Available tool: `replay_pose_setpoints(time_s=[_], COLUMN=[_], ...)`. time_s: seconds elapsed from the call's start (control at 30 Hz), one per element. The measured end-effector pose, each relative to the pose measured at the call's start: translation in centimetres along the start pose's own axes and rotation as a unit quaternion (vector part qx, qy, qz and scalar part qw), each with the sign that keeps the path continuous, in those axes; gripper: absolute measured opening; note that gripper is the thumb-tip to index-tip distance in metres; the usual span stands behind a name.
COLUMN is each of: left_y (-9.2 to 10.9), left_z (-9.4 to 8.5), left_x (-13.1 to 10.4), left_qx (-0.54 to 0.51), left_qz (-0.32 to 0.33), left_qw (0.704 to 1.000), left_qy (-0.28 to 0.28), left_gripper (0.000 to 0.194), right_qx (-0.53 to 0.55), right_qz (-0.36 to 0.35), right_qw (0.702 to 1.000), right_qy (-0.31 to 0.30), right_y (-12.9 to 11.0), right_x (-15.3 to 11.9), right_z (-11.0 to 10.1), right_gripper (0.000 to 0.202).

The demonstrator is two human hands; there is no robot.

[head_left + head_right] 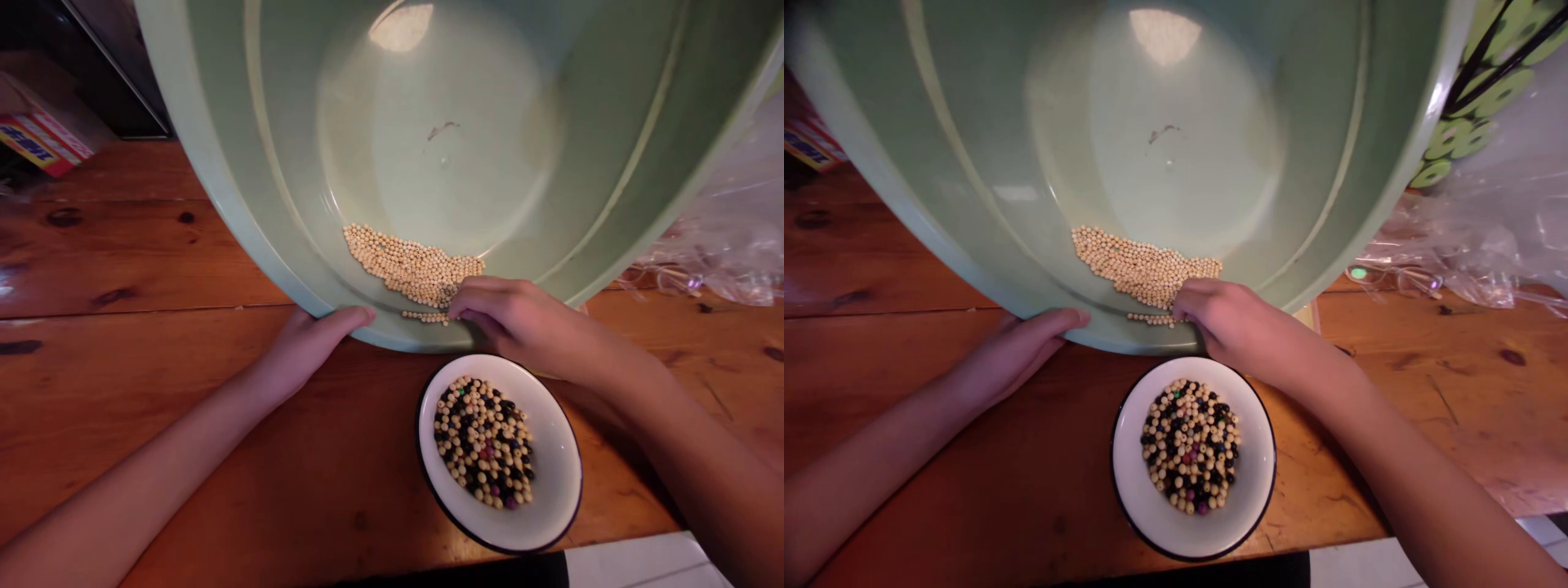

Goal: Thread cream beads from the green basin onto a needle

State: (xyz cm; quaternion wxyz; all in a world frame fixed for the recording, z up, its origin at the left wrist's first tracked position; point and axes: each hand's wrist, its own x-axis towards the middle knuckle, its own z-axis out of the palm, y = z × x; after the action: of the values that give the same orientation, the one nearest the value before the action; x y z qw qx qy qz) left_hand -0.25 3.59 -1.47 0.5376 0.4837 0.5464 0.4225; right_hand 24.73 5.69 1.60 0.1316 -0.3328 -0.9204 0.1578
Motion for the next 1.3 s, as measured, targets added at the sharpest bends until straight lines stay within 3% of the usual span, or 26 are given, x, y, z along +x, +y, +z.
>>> replay_pose_setpoints(time_s=[0.27, 0.37, 0.43, 0.53, 0.6, 0.77, 0.87, 0.93, 1.03, 1.2, 1.3], left_y=[0.1, 0.0, -0.1, -0.3, -0.4, -0.3, -0.3, -0.4, -0.6, -0.3, 0.1], left_z=[-0.1, -0.1, -0.1, -0.1, -0.2, -0.1, 0.0, -0.1, -0.2, -0.1, 0.1], left_x=[0.1, 0.1, 0.1, 0.2, 0.2, 0.3, 0.3, 0.2, 0.2, 0.2, 0.1], left_qx=[-0.017, -0.016, -0.014, -0.012, -0.014, -0.024, -0.03, -0.035, -0.039, -0.043, -0.046], left_qz=[0.0, 0.002, 0.01, 0.011, 0.006, 0.005, 0.008, 0.002, -0.003, -0.001, 0.015], left_qw=[1.0, 0.999, 1.0, 1.0, 1.0, 0.999, 0.999, 0.999, 0.999, 0.999, 0.998], left_qy=[-0.022, -0.028, -0.025, -0.018, -0.017, -0.021, -0.021, -0.022, -0.028, -0.023, -0.036], left_gripper=[0.048, 0.046, 0.045, 0.047, 0.049, 0.054, 0.054, 0.053, 0.051, 0.048, 0.046], right_qx=[-0.029, 0.055, 0.151, 0.31, 0.419, 0.645, 0.684, 0.674, 0.637, 0.64, 0.577], right_qz=[0.004, -0.014, 0.013, 0.106, 0.148, 0.115, 0.098, 0.107, 0.1, -0.015, -0.016], right_qw=[0.999, 0.997, 0.985, 0.936, 0.885, 0.751, 0.719, 0.725, 0.759, 0.767, 0.811], right_qy=[0.035, 0.053, 0.078, 0.128, 0.14, 0.081, 0.071, 0.09, 0.093, -0.026, -0.092], right_y=[0.1, 0.2, 0.1, -0.3, -0.4, -0.4, -0.6, -1.2, -2.3, -3.7, -3.8], right_x=[-0.1, 0.2, 0.4, 0.4, 0.3, -0.2, -0.2, -0.1, -0.3, -1.0, -1.0], right_z=[0.3, 0.2, 0.1, -0.2, -0.3, -0.2, -0.5, -1.1, -2.1, -2.2, -1.9], right_gripper=[0.022, 0.021, 0.016, 0.003, 0.011, 0.032, 0.023, 0.007, 0.013, 0.013, 0.015])
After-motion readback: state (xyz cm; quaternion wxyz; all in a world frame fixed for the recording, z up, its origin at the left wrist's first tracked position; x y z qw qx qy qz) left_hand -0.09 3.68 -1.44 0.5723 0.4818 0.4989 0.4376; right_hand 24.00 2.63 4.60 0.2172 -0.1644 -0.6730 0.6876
